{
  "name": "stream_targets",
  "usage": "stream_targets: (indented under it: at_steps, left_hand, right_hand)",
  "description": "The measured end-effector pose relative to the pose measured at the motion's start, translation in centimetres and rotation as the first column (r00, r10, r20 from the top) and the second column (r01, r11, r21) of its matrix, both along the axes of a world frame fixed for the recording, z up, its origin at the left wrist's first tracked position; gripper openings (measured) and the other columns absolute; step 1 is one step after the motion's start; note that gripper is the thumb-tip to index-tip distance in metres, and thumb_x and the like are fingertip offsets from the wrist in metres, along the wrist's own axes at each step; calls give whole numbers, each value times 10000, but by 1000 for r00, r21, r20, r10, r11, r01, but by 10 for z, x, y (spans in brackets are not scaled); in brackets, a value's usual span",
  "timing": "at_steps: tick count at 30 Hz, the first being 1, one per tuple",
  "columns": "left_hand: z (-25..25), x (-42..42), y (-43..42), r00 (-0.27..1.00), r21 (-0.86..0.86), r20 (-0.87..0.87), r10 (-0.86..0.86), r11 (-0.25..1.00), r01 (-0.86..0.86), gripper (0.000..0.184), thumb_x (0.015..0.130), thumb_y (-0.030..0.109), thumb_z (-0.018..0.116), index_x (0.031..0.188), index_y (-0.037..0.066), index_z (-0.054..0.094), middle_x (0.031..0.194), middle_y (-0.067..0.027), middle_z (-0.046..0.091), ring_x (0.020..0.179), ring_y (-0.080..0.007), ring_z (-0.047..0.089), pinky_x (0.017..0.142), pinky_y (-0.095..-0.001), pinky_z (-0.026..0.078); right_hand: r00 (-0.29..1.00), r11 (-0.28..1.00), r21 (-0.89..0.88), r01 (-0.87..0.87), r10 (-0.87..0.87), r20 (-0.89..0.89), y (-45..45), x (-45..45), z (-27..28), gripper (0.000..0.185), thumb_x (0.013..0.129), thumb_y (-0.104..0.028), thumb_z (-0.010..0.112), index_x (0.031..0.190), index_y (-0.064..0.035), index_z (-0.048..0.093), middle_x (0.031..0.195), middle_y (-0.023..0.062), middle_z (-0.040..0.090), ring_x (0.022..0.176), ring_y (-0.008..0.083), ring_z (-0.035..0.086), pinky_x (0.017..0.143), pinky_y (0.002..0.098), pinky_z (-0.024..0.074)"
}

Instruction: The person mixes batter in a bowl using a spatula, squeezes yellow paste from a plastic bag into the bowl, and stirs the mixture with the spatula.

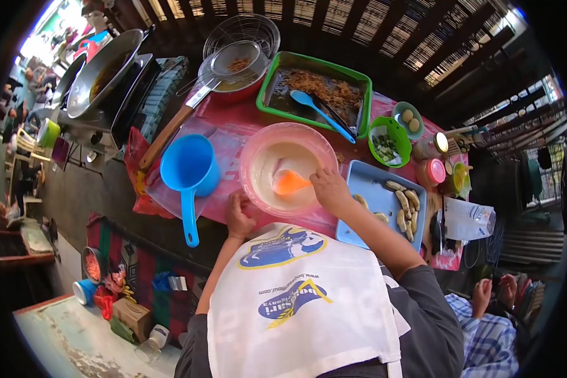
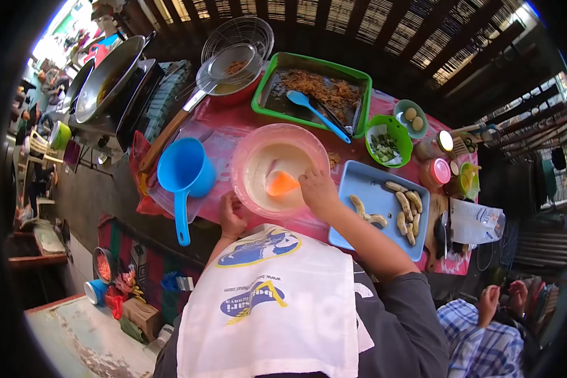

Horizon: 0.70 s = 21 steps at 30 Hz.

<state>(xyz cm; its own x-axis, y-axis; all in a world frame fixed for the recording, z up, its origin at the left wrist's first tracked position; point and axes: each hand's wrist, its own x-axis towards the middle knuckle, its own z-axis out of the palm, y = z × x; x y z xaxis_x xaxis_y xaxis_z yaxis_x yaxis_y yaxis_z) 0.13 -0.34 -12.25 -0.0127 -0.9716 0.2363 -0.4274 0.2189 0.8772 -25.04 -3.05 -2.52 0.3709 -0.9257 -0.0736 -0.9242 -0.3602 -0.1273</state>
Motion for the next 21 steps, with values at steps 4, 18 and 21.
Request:
stream_targets:
  at_steps: [4, 18, 21]
  left_hand:
    - [2, -1, -3, 996, -51, 82, -48, 997, 52, 694, 603, 268, 737, 1177, 66, 405, 992, -115, 505, 837, -232, 543, 690, -312, 472]
    - [10, -5, -8, 954, 32, 291, -70, 997, 63, 604, 631, 365, 664, 1117, 81, 446, 1016, -136, 536, 896, -321, 516, 759, -412, 424]
    - [9, -5, -8, 955, 51, 289, -65, 997, 52, 610, 640, 357, 657, 1132, 72, 436, 1017, -134, 535, 900, -317, 516, 762, -406, 424]
  right_hand:
    - [967, 973, 216, 84, -132, 219, -10, 2, 6, 226, 740, -54, 464, 922, -71, 597, 980, 143, 560, 835, 338, 564, 711, 425, 446]
    - [958, 912, 315, 262, -286, 33, -60, 12, 29, 249, 794, -182, 445, 969, -160, 620, 909, 118, 619, 843, 284, 591, 732, 397, 463]
    - [983, 957, 246, 155, -174, 54, -63, 25, -17, 231, 803, -197, 456, 947, -138, 627, 916, 115, 619, 843, 296, 587, 745, 389, 455]
